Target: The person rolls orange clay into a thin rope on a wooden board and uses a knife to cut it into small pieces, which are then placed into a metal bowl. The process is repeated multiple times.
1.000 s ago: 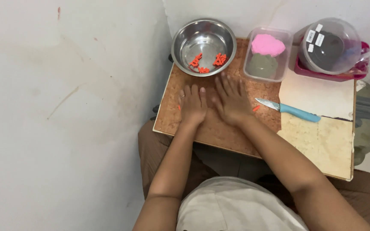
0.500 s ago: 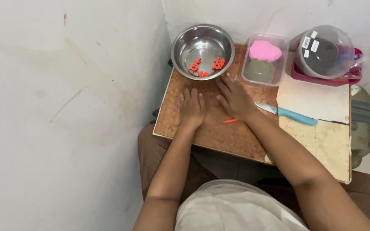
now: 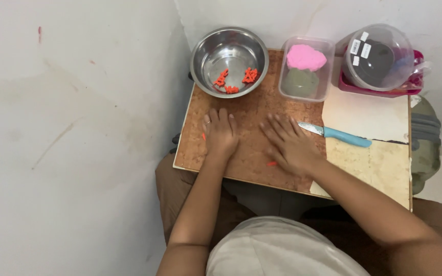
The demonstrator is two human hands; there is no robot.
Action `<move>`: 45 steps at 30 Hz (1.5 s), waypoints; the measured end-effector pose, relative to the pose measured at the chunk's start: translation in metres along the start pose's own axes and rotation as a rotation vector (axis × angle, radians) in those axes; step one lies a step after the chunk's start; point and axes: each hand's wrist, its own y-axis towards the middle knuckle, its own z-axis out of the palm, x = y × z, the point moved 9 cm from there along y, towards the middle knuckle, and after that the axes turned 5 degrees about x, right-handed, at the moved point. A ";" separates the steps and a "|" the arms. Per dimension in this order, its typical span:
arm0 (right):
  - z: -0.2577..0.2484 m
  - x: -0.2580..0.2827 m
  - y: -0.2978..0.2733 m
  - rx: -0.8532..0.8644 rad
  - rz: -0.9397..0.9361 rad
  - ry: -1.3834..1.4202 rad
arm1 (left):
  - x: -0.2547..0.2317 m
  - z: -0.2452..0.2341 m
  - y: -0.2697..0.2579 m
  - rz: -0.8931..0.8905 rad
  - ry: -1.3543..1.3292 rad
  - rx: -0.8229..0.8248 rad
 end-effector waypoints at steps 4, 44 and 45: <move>0.004 -0.017 0.069 -0.064 -0.017 0.042 | -0.001 -0.001 -0.003 -0.023 0.023 0.022; 0.011 -0.005 0.078 -0.174 0.164 0.010 | 0.012 0.006 0.005 -0.084 -0.037 0.149; 0.010 0.000 0.073 -0.199 0.143 0.002 | 0.013 0.005 0.005 -0.085 -0.045 0.154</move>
